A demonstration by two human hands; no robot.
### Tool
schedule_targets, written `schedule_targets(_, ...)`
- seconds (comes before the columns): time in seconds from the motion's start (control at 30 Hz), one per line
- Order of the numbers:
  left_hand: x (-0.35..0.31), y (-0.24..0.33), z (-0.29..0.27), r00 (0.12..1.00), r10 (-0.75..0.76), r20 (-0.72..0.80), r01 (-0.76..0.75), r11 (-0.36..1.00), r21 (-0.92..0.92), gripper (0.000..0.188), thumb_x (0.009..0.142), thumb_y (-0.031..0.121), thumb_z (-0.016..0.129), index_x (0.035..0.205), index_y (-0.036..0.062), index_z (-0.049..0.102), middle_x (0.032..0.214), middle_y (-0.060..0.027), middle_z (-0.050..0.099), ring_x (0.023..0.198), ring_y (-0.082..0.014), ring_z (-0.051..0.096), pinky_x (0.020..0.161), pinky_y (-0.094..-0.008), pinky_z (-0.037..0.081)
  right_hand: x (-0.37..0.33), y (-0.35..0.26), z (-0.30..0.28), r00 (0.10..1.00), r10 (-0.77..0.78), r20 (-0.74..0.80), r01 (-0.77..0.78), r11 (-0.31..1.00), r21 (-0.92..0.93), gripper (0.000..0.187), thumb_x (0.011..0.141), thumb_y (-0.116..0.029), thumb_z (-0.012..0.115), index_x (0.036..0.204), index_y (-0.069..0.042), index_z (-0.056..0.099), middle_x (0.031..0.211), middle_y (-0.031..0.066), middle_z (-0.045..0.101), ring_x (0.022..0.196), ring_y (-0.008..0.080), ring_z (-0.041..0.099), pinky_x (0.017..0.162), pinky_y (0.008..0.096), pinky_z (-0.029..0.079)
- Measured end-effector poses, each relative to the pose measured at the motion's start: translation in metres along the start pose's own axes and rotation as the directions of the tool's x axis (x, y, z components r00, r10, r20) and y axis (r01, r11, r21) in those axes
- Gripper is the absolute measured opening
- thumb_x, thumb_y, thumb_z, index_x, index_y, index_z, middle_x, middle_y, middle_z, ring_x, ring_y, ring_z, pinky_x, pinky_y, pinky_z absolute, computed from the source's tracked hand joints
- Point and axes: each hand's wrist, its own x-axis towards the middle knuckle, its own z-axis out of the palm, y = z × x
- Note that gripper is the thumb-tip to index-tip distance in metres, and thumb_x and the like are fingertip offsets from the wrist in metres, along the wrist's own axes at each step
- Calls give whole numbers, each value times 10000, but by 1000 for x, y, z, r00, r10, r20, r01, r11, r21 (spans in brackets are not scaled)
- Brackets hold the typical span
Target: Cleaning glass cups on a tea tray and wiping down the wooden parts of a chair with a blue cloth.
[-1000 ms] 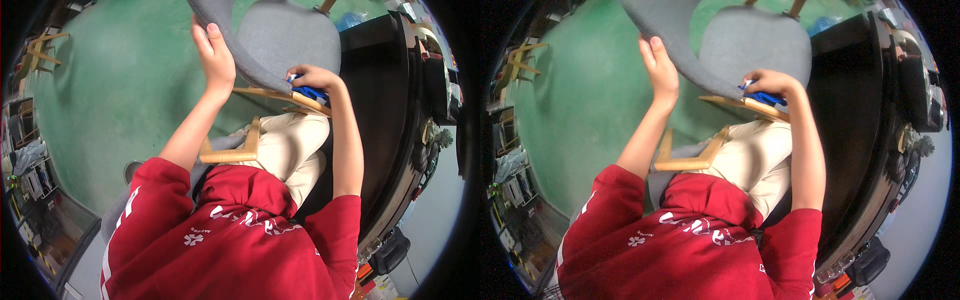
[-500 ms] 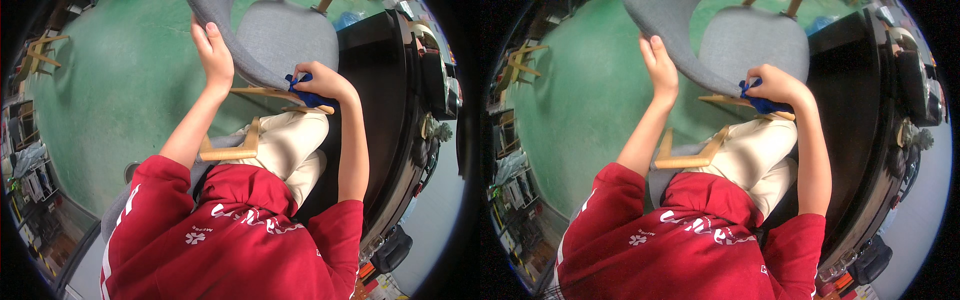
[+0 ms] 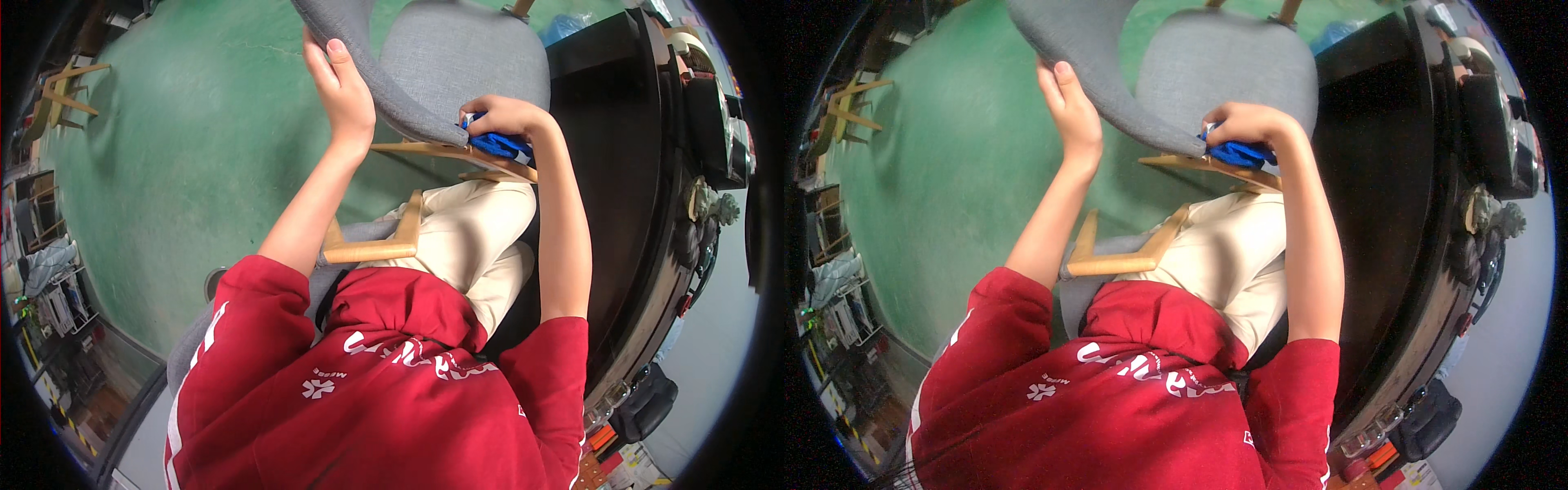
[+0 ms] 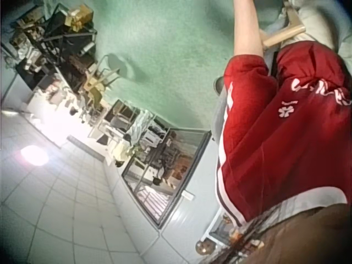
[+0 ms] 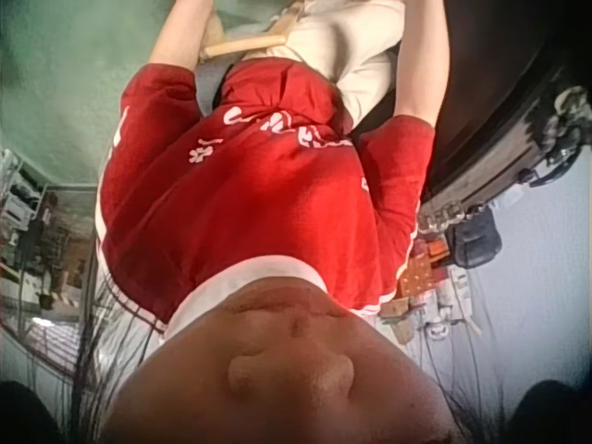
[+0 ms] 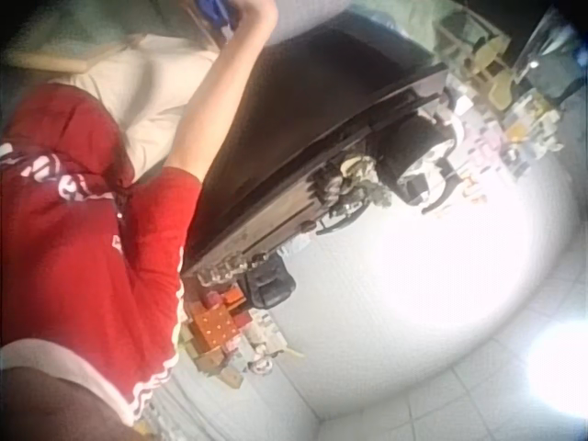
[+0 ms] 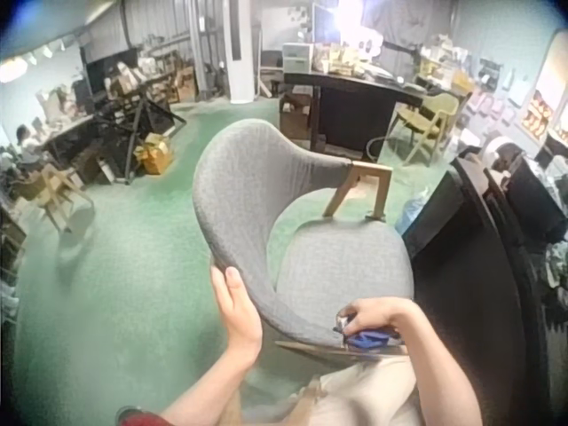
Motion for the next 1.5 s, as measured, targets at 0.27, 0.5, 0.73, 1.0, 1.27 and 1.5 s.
schedule_targets(0.27,-1,-1,-5,1000,3,-10,-3,999,39,514,1009,326,335,1383,-19,263,1344,-156,373,1235,-242,371,1053,-354,258,28,-6,3,976,125,177,-117,992,-56,522,699,-226,606,1201,-82,585,1085,125,618,892,215,590,846,306,457)
schedule_targets(0.5,0,1,4,1000,3,-10,-3,1000,9,517,1010,323,335,1379,-31,262,1347,-159,376,1228,-237,378,1047,-349,267,75,20,26,988,118,95,-84,949,-303,502,754,-141,513,1250,-79,564,1209,175,592,1105,305,565,969,358,401)
schedule_targets(0.73,4,12,-10,995,-96,17,96,994,-43,446,977,178,403,1354,-34,298,1321,-157,404,1216,-239,391,1039,-345,287,28,27,20,959,81,-272,-21,976,217,318,794,-202,614,1056,-22,638,875,95,649,788,153,599,711,266,479)
schedule_targets(1.0,-29,57,3,732,424,533,-617,744,255,378,815,14,504,1194,16,508,1208,-154,524,1139,-272,495,997,-426,344,-80,74,37,786,177,-593,255,780,571,309,927,-316,540,843,-29,614,783,-3,580,711,62,503,678,209,419)
schedule_targets(1.27,-86,36,37,490,95,866,-661,689,298,270,768,152,668,1017,68,608,957,-46,600,962,-213,565,921,-415,391,-42,74,39,824,190,-534,136,849,511,392,854,-347,602,625,-29,613,550,-10,526,517,56,465,514,228,391)
schedule_targets(1.5,-100,46,39,549,68,833,-638,678,365,290,753,108,647,1029,29,608,991,-103,580,967,-254,558,913,-441,408,10,88,52,994,43,-98,4,900,437,434,868,-262,580,499,-44,507,487,-43,429,470,47,370,455,262,356)
